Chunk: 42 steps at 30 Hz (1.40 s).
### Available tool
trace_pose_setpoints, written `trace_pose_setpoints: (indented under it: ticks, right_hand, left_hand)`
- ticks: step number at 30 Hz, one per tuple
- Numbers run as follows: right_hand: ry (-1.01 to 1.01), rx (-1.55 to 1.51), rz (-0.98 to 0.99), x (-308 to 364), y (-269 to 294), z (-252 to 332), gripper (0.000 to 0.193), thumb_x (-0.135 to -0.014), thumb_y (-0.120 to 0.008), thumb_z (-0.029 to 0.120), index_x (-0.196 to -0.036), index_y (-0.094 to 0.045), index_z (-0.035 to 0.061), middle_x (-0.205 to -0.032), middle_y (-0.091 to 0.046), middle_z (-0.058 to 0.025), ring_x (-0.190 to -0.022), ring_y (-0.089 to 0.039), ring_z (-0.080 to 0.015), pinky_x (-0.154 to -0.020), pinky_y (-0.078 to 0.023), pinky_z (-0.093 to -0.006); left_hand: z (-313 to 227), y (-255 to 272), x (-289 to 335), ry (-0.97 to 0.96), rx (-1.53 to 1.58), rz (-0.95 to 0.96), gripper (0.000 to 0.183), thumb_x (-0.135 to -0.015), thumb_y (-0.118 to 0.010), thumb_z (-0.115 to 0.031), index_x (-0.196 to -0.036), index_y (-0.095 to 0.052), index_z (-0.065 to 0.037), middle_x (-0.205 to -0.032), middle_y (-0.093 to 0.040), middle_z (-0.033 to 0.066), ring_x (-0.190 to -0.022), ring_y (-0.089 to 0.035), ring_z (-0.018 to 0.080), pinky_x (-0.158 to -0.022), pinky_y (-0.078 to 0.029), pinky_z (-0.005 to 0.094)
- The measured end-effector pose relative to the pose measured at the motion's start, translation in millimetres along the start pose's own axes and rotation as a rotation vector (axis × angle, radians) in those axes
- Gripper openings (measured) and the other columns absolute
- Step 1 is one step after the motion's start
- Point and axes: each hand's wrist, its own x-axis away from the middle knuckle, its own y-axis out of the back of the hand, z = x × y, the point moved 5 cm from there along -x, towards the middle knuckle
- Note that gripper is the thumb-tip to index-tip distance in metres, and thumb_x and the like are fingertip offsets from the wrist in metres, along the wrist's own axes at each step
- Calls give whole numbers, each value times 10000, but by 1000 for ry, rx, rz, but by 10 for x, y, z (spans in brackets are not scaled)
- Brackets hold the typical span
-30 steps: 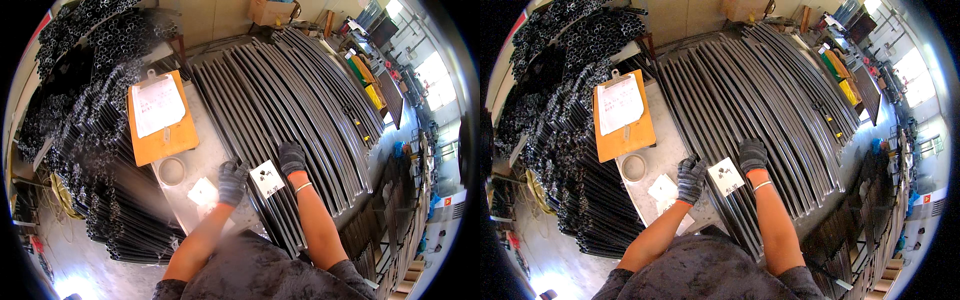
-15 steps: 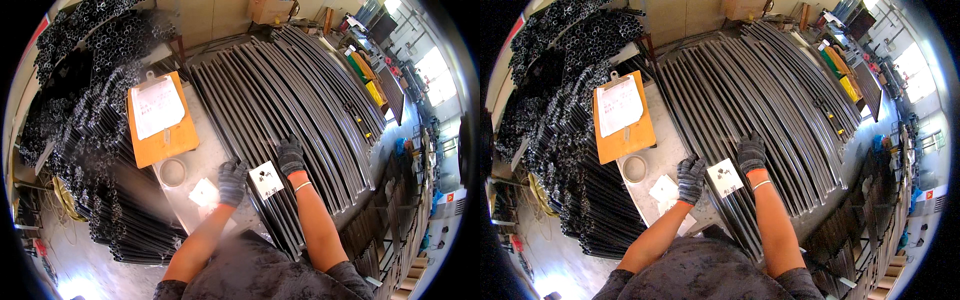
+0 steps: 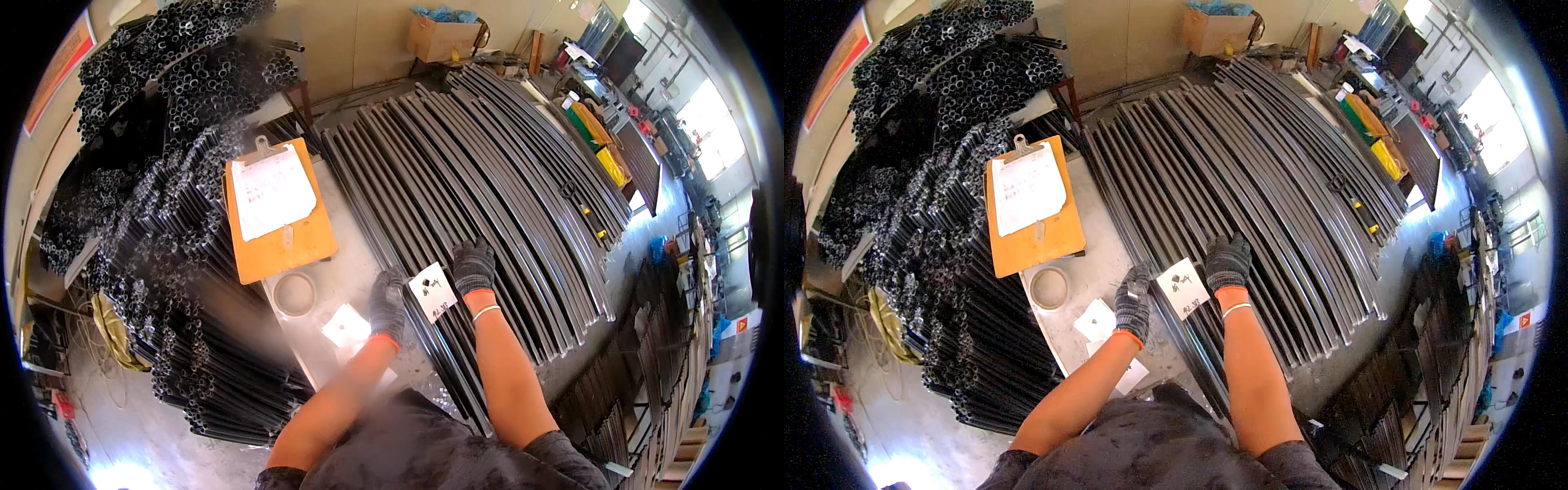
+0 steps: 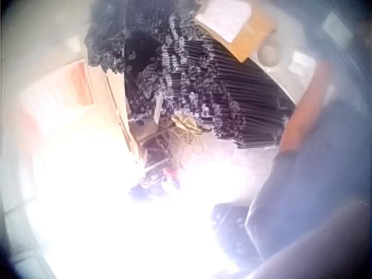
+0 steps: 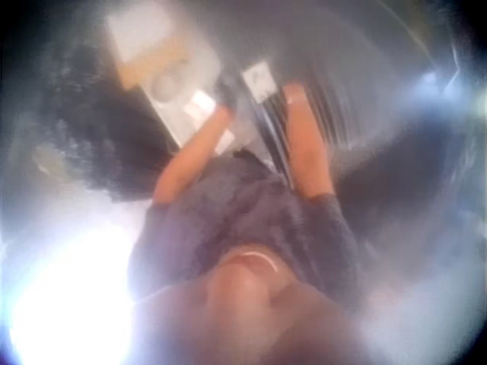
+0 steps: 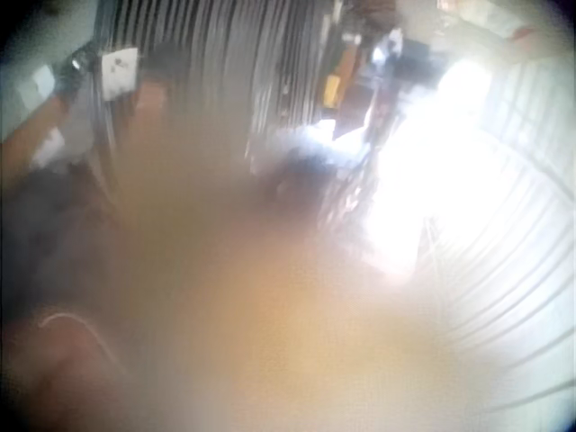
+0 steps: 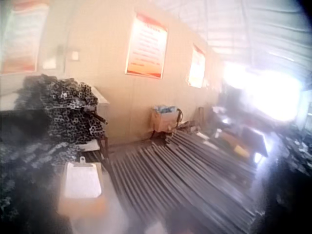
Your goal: The person handles small identification cards and then wraps a black strap around a bundle of metal tubes to secure them.
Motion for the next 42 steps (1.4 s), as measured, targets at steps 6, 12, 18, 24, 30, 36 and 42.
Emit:
trace_pose_setpoints:
  ticks: [6,12,18,24,30,36,42]
  right_hand:
    - [167,159,83,-75,92,67,314,-905,-472,360,-1113,-584,153,-1280,-472,-169,-1189,-449,-352,-966,-385,-493]
    - [-32,20,-12,-88,146,-45,308,-904,-471,369,-1095,-550,141,-1231,-489,-158,-1133,-477,-347,-910,-409,-511]
    - [-14,30,128,-71,224,23,505,-924,-429,422,-1396,-374,250,-1340,-442,-186,-1209,-440,-376,-990,-355,-514]
    - [-60,39,192,-160,92,-14,569,-920,-413,455,-1430,-302,227,-1318,-448,-225,-1201,-450,-388,-982,-372,-502]
    - [-27,-50,192,-151,-6,-117,538,-911,-420,434,-1382,-364,180,-1305,-452,-250,-1151,-491,-406,-939,-411,-497]
    - [41,-274,326,40,152,80,356,-912,-442,314,-1158,-556,83,-1218,-560,-182,-1085,-541,-382,-913,-435,-475]
    - [211,51,144,226,159,151,311,-877,-516,369,-1080,-623,161,-1384,-395,-149,-1296,-346,-355,-1047,-307,-469]
  left_hand:
    - [-61,-40,66,47,44,-3,324,-963,-489,-162,-1231,-525,17,-1207,-575,83,-1096,-518,154,-994,-362,268]
    - [59,-27,85,22,-128,-41,338,-971,-481,-210,-1217,-540,14,-1199,-581,85,-1104,-514,173,-997,-352,276]
    - [-21,-34,118,159,218,-14,316,-977,-456,-209,-1181,-576,1,-1191,-592,86,-1087,-526,176,-986,-360,276]
    - [-176,7,153,201,130,-58,312,-955,-490,-223,-1167,-592,-18,-1167,-606,69,-1072,-537,175,-974,-374,279]
    - [-191,-78,173,181,124,-64,306,-959,-484,-238,-1141,-603,-23,-1135,-615,61,-1048,-541,163,-957,-380,278]
    - [35,-172,138,37,104,32,290,-981,-440,-206,-1162,-585,-32,-1109,-622,41,-1030,-547,152,-954,-386,280]
    - [119,-304,105,-113,-394,-2,231,-925,-529,-198,-1073,-660,-78,-1060,-596,152,-937,-574,266,-827,-443,381]
